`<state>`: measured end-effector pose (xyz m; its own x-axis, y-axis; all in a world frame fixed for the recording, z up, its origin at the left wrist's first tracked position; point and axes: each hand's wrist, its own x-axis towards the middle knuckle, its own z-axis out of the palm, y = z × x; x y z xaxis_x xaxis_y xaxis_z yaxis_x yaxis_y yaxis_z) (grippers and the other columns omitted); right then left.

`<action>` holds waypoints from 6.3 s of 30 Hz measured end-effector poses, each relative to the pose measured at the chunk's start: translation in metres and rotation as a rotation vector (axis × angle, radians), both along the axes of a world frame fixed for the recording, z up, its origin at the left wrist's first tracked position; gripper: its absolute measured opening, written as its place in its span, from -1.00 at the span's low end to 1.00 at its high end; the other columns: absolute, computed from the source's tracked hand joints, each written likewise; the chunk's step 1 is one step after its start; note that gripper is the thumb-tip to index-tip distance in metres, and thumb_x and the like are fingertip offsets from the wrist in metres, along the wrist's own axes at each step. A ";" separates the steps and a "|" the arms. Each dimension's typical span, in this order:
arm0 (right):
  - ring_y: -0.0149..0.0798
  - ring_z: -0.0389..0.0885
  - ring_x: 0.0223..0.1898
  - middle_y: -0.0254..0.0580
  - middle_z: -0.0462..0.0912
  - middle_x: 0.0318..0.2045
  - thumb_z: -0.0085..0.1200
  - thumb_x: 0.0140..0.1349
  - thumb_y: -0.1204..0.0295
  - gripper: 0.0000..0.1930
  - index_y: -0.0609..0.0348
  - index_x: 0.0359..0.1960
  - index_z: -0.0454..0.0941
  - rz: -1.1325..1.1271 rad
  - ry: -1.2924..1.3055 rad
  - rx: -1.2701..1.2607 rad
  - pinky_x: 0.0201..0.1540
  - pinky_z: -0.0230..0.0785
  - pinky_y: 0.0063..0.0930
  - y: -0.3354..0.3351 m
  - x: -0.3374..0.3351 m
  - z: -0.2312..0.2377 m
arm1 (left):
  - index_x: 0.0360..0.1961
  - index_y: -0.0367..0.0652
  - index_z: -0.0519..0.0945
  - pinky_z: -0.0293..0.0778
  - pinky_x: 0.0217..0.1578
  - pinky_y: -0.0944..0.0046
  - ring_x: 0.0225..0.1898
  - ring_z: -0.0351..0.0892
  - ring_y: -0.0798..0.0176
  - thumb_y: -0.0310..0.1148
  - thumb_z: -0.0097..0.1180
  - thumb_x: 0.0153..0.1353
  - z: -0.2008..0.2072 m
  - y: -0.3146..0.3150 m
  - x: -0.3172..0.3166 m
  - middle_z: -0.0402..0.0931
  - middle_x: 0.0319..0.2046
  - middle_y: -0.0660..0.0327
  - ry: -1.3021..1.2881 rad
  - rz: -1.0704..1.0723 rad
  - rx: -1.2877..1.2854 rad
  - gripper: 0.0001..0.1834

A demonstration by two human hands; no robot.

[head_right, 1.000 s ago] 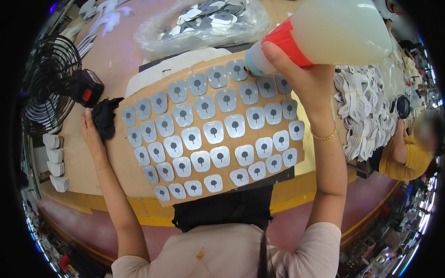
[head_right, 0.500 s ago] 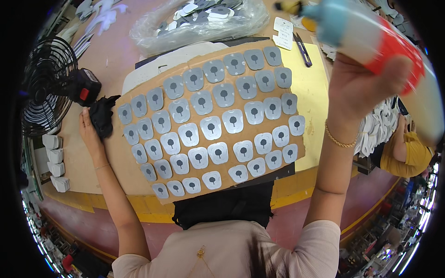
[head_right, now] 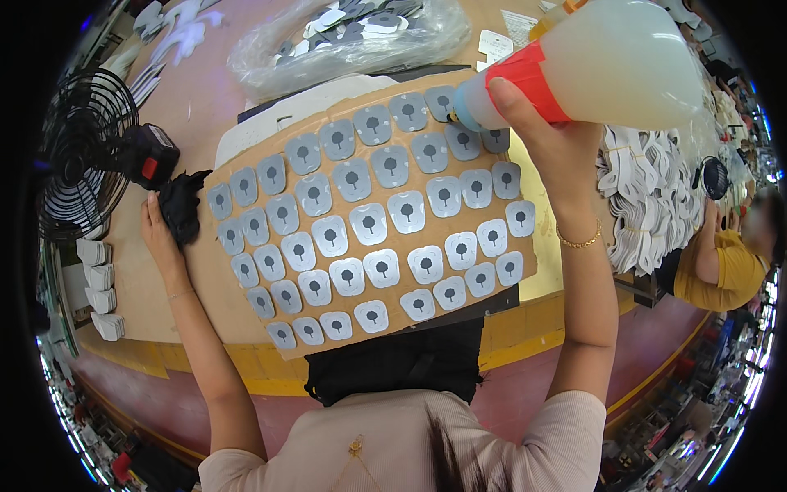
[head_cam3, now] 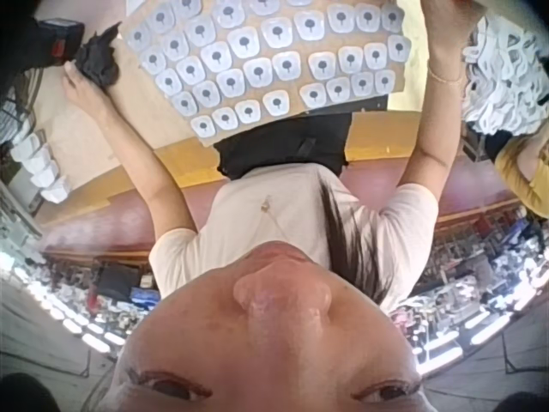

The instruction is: The person uses a squeeze bottle to apply a small amount of liquid to the center of each gray square on a cardboard sheet. The person holds a black cloth in the left hand throughout the task.

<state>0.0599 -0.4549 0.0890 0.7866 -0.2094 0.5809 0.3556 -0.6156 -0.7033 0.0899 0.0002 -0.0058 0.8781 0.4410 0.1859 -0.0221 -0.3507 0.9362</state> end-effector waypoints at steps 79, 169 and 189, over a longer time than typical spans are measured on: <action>-0.35 0.54 -0.40 -0.18 0.54 -0.40 0.25 -0.08 0.32 -0.63 0.28 -0.30 0.45 0.066 -0.148 -0.103 -0.36 0.43 -0.59 0.002 0.036 -0.005 | -0.32 -0.38 0.46 0.28 -0.21 0.44 -0.31 0.37 0.39 -0.15 -0.15 0.22 0.000 0.002 0.000 0.44 -0.37 0.17 0.010 0.010 0.055 -0.59; -0.35 0.50 -0.35 -0.21 0.51 -0.34 0.23 -0.09 0.43 -0.64 0.27 -0.25 0.40 -0.043 -0.025 0.021 -0.27 0.40 -0.50 -0.021 -0.032 -0.013 | -0.34 -0.36 0.46 0.25 -0.21 0.47 -0.32 0.34 0.42 -0.13 -0.17 0.24 -0.002 0.004 0.001 0.43 -0.39 0.21 0.017 0.010 0.091 -0.58; -0.19 0.47 -0.19 -0.07 0.44 -0.17 -0.03 -0.14 -0.22 -0.21 0.27 -0.07 0.28 -0.027 -0.487 0.526 -0.07 0.31 -0.33 -0.035 -0.034 0.007 | -0.28 -0.36 0.44 0.25 -0.20 0.48 -0.30 0.34 0.41 -0.11 -0.19 0.24 -0.004 0.009 0.001 0.42 -0.35 0.21 0.036 -0.014 0.128 -0.57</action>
<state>0.0264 -0.4901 0.0960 0.4543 -0.5740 0.6813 0.6940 -0.2515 -0.6746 0.0910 0.0095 -0.0094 0.8912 0.4033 0.2076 0.0053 -0.4668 0.8843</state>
